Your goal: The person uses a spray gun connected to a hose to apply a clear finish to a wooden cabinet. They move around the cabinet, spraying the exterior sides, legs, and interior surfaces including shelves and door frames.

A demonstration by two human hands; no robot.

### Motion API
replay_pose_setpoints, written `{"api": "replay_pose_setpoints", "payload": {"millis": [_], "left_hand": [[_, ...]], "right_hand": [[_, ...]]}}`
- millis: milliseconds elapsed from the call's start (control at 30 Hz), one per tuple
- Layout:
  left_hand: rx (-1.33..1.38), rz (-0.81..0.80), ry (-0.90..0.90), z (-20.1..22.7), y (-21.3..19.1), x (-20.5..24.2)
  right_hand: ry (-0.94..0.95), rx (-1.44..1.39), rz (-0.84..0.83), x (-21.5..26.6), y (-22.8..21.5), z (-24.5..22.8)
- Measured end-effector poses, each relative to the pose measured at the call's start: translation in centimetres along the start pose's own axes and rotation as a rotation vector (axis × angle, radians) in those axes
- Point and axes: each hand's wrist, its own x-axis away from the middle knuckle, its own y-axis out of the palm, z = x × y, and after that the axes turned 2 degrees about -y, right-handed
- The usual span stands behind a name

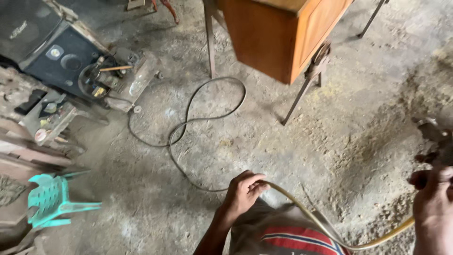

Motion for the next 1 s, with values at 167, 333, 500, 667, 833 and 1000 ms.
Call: {"api": "replay_pose_setpoints", "payload": {"millis": [167,333,500,667,833,1000], "left_hand": [[0.009,-0.017,-0.072,0.3,1.2,-4.4],[0.055,-0.015,-0.039,-3.6,4.8,-11.2],[0.082,-0.121,-0.033,-7.9,10.8,-21.2],[-0.128,-0.099,0.117,-9.8,14.4,-31.7],[0.052,-0.155,0.003,-7.1,17.0,-41.0],[0.149,-0.129,-0.125,-3.5,21.6,-48.4]], "right_hand": [[0.049,-0.249,0.037,-3.2,0.8,1.3],[-0.14,-0.2,-0.078,-9.2,2.1,0.1],[-0.243,-0.039,-0.088,-17.9,3.1,-1.6],[-0.121,-0.122,0.029,-24.1,3.0,-1.6],[-0.183,-0.216,0.005,-28.7,2.1,1.6],[-0.139,-0.151,-0.049,-35.6,1.6,8.1]]}}
